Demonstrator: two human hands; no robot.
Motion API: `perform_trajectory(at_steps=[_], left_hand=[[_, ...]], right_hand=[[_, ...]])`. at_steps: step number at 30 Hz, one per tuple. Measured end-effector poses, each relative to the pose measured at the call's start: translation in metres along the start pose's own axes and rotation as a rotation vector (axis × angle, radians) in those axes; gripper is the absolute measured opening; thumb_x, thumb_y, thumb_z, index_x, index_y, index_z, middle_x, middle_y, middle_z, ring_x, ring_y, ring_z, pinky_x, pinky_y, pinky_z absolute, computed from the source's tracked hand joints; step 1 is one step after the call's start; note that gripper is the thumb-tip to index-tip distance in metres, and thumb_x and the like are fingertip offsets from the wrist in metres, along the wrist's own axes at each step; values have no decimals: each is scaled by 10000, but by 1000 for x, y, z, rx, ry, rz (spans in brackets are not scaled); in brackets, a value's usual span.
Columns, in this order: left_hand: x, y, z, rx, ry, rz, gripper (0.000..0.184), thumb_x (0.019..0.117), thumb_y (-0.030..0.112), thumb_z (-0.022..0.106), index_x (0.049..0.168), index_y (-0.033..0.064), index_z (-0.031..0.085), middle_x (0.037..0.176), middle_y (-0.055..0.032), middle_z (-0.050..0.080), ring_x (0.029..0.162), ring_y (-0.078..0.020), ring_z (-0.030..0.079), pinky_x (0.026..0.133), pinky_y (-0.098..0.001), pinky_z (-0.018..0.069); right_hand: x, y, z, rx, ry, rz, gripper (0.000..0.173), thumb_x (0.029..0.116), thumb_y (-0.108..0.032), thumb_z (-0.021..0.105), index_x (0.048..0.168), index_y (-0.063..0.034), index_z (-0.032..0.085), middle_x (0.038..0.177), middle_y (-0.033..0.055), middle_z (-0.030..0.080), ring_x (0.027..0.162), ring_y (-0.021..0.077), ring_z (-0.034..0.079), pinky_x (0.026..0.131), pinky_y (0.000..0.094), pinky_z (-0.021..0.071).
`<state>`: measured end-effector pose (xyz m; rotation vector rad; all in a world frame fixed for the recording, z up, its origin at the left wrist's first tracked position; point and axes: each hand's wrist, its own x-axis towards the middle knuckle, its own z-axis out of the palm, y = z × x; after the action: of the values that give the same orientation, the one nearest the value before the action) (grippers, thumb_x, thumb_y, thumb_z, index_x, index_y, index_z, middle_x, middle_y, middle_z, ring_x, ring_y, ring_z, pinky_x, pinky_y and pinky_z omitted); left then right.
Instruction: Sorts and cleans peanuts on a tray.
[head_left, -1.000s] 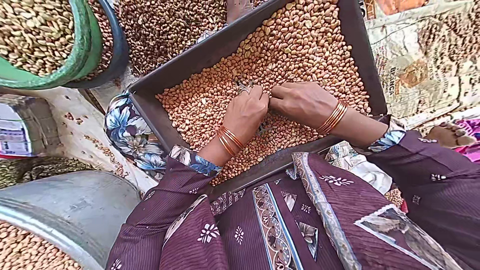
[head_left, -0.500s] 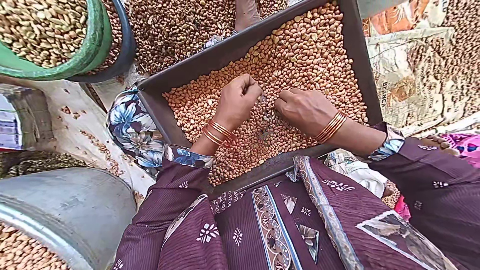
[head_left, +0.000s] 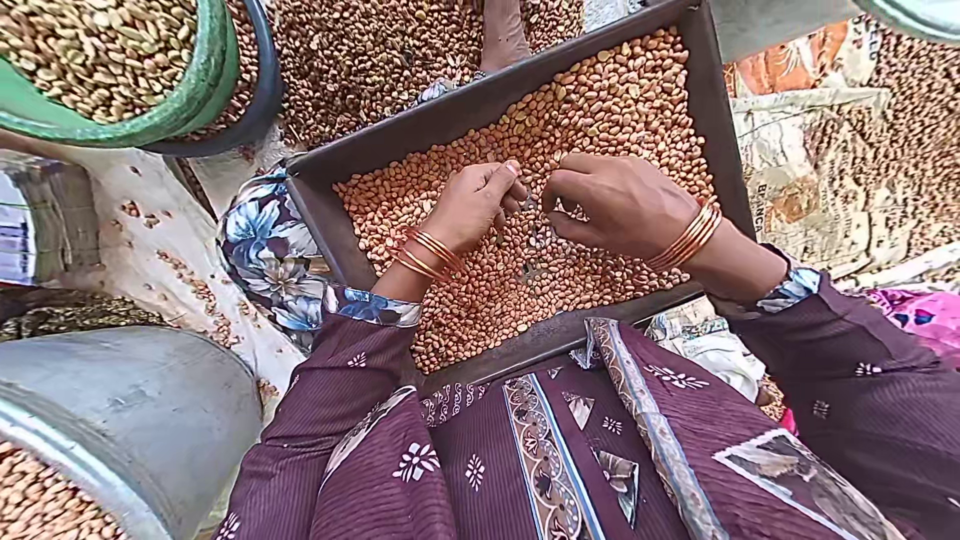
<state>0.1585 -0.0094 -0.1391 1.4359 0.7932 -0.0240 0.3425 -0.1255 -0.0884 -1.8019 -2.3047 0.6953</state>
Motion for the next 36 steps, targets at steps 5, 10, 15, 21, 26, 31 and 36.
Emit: perform_trajectory(at_steps=[5,10,15,21,26,31,36], left_hand=[[4,-3,6,-141,-45,23,536,1141,351,294,900,84,691,694,36,622,511,-26,499,447,-178,371],[14,-7,1,349,198,242,307,1116,289,428,1089,79,651,745,-24,597,623,-122,580,638,-318,506],[22,6,12,812,181,182,323,1105,247,437,1348,53,526,856,-171,688,809,-389,710,711,-540,557],[28,21,29,1120,191,131,335,1045,40,450,1376,6,493,849,-200,692,816,-426,724,643,-523,551],[27,5,1,381,268,234,229,1082,174,460,1198,40,605,733,-41,607,617,-154,585,610,-318,500],[14,15,-15,-449,118,43,471,1098,260,220,849,175,610,690,59,664,529,-11,528,462,-152,374],[2,22,-35,-741,343,252,459,1124,242,255,744,187,506,552,86,454,412,-9,360,391,-151,302]], right_hand=[[22,0,-27,-138,205,91,197,1027,-110,542,1125,-19,685,1038,218,654,835,395,681,663,526,537],[47,29,-16,-284,143,235,221,1048,-146,523,1147,-68,705,1139,235,642,940,450,678,675,591,520],[51,36,-3,-322,102,278,217,1034,-160,557,1146,-34,694,1171,241,631,984,455,673,667,596,519],[49,40,-8,-245,108,270,218,1037,-206,573,1116,-56,710,1200,230,616,1016,432,665,725,577,538],[42,38,-12,-115,289,188,202,1008,-207,611,1102,-65,720,1125,207,627,895,364,668,699,507,537],[49,10,-22,45,423,-103,225,1044,-181,593,1183,-80,738,1040,139,689,832,217,669,708,352,546],[75,-7,-18,-316,-133,442,282,1053,-47,455,1296,41,567,1204,291,609,976,498,663,701,594,528]])
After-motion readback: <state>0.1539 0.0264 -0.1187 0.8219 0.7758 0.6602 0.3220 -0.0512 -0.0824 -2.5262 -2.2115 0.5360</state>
